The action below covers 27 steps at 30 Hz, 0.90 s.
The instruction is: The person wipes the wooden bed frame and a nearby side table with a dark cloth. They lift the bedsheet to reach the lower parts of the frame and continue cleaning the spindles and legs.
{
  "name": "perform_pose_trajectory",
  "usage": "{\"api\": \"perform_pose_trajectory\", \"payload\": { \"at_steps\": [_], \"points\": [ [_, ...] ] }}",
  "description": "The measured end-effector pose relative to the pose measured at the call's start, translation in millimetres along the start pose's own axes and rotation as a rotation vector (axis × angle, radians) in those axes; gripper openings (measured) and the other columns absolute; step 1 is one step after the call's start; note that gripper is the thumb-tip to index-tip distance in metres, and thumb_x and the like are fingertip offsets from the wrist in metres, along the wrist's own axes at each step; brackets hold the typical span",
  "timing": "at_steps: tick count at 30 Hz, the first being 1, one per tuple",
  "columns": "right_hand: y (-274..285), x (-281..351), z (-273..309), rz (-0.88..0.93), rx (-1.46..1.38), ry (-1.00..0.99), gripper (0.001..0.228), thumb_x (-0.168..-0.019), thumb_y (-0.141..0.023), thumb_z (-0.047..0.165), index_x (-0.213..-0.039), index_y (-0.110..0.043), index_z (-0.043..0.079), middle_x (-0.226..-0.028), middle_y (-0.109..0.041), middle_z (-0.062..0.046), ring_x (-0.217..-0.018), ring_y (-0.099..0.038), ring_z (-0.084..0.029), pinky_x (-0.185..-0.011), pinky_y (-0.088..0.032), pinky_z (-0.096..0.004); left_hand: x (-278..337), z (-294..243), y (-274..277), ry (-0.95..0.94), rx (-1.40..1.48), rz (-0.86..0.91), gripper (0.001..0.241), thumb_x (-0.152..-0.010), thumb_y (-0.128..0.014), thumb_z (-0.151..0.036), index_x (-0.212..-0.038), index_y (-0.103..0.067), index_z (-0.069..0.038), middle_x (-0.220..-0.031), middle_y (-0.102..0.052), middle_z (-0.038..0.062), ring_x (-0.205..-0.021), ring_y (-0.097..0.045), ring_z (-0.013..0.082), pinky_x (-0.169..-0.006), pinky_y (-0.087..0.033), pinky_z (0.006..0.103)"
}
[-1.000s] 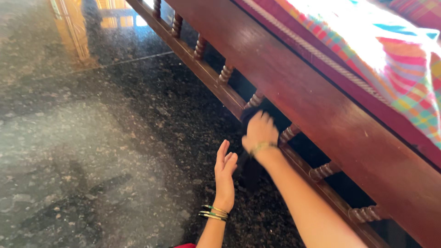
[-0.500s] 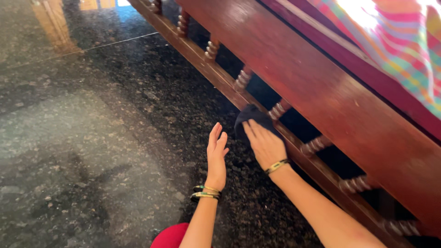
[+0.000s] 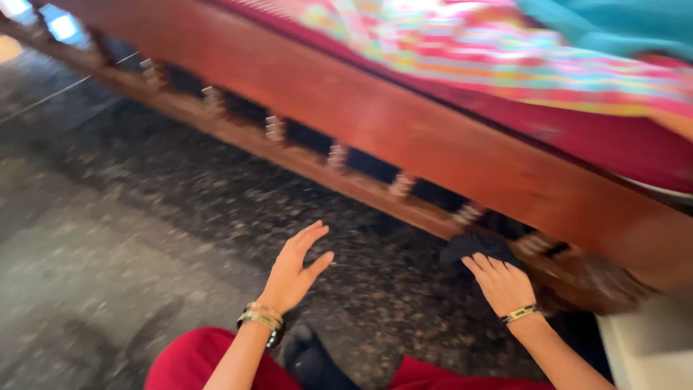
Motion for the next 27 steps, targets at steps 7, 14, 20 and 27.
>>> {"api": "perform_pose_trajectory", "payload": {
  "at_steps": [7, 14, 20, 27],
  "points": [
    [-17, 106, -61, 0.011, 0.073, -0.13, 0.047, -0.085, -0.056, 0.02, -0.131, -0.064, 0.022, -0.123, -0.063, 0.005, -0.101, -0.062, -0.017, -0.087, -0.051, -0.036, -1, -89, -83, -0.205, -0.189, 0.194, 0.058, -0.086, -0.075, -0.022, -0.141, -0.056, -0.015, -0.159, -0.041, 0.011, -0.145, -0.034, 0.0402, -0.114, -0.036, 0.0459],
    [-9, 163, -37, -0.041, 0.025, -0.509, 0.044, -0.086, -0.06, 0.014, -0.129, -0.064, 0.011, -0.129, -0.062, -0.007, -0.108, -0.06, -0.029, -0.097, -0.051, -0.04, -18, -164, -146, -0.374, -0.437, 0.187, 0.08, -0.078, -0.079, -0.018, -0.148, -0.041, -0.011, -0.166, -0.016, 0.018, -0.151, -0.017, 0.0451, -0.117, -0.024, 0.0607],
    [-63, 194, -25, -0.359, -0.95, -1.495, 0.073, -0.074, -0.068, -0.001, -0.146, -0.052, -0.002, -0.145, -0.058, -0.025, -0.135, -0.058, -0.038, -0.114, -0.046, -0.04, -39, -186, -203, -0.162, -0.664, 0.268, 0.125, -0.071, -0.086, -0.035, -0.158, -0.004, -0.001, -0.167, 0.004, 0.025, -0.156, 0.004, 0.0426, -0.118, -0.01, 0.0731],
    [-129, 129, -24, -0.856, -1.868, -1.237, 0.1, -0.059, -0.08, -0.006, -0.146, -0.03, 0.004, -0.135, -0.049, -0.009, -0.128, -0.045, -0.022, -0.112, -0.032, -0.033, -55, -184, -247, 0.047, -0.846, 0.464, 0.137, -0.068, -0.088, -0.056, -0.164, 0.005, -0.022, -0.161, 0.026, 0.034, -0.151, 0.023, 0.051, -0.11, -0.013, 0.0817]
  ]
}}
Point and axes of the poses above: each hand's wrist, its own x-axis away from the middle knuckle, its own y-axis out of the back of the hand, z = x × y, the point moved 2 cm from there along -x, towards the middle knuckle
